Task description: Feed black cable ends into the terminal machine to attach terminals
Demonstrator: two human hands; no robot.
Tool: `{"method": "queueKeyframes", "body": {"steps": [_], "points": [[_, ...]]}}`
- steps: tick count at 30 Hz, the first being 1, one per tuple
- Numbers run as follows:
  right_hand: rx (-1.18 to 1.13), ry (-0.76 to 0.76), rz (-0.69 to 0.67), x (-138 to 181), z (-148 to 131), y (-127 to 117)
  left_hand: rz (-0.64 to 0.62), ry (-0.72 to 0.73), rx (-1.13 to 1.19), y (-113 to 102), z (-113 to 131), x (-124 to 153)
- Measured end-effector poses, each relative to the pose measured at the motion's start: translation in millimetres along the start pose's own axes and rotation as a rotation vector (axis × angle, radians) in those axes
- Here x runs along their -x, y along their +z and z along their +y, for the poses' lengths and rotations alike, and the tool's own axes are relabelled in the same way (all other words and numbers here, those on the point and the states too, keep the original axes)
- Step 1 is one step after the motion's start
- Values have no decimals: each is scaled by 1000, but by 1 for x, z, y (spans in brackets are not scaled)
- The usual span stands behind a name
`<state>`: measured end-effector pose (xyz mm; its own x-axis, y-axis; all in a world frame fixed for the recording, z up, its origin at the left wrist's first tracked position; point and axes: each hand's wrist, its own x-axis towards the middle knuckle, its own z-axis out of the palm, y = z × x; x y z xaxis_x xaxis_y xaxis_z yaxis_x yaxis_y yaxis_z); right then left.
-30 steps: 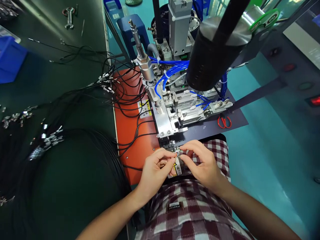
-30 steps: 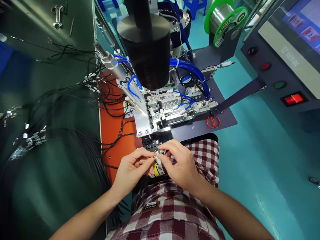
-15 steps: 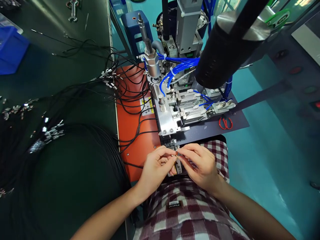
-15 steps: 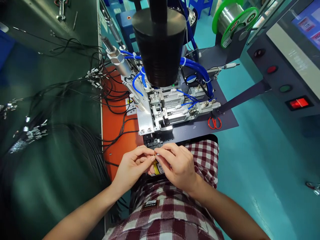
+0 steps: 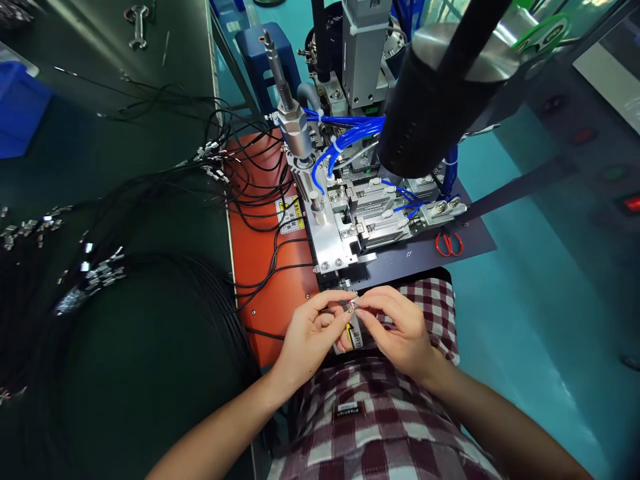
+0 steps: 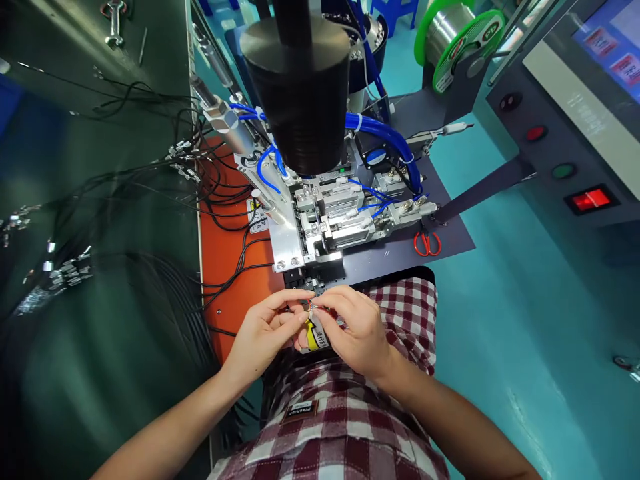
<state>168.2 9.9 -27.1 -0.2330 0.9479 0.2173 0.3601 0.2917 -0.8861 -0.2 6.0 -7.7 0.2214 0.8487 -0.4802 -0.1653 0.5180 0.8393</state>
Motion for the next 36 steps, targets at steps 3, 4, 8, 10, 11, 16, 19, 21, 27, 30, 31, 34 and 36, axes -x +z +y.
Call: {"method": "queueKeyframes", "body": {"steps": [3, 4, 8, 10, 11, 16, 19, 21, 27, 30, 31, 34, 36], "points": [[-138, 151, -20, -5, 0, -4, 24, -9, -18, 1, 2, 1], [-198, 204, -50, -8, 0, -5, 32, -10, -35, 1, 3, 1], [-380, 286, -216, -16, 2, -10, 37, 7, -77, 1, 5, 3], [-414, 314, -238, -17, 2, -10, 31, 17, -76, 0, 5, 3], [-430, 339, -231, -17, 3, -9, 27, 20, -77, -1, 4, 3], [-541, 481, -157, -15, 5, -2, 39, 7, -72, -2, 4, 3], [-564, 528, -127, -13, 5, 1, 44, 5, -64, -2, 5, 2], [-555, 547, -92, -12, 4, 3, 39, -1, -47, -2, 4, 1], [-442, 559, 2, -8, 0, 9, 29, -37, 15, -4, 1, -1], [-409, 525, 33, -6, -2, 11, 25, -30, 15, -4, 1, -1], [-402, 518, 42, -5, -3, 11, 25, -24, 15, -4, 1, 0], [-391, 506, 71, -2, -4, 13, 22, -7, 18, -3, 0, 0], [-352, 472, 96, 0, -5, 15, 14, 6, 23, -4, 0, 0]]}}
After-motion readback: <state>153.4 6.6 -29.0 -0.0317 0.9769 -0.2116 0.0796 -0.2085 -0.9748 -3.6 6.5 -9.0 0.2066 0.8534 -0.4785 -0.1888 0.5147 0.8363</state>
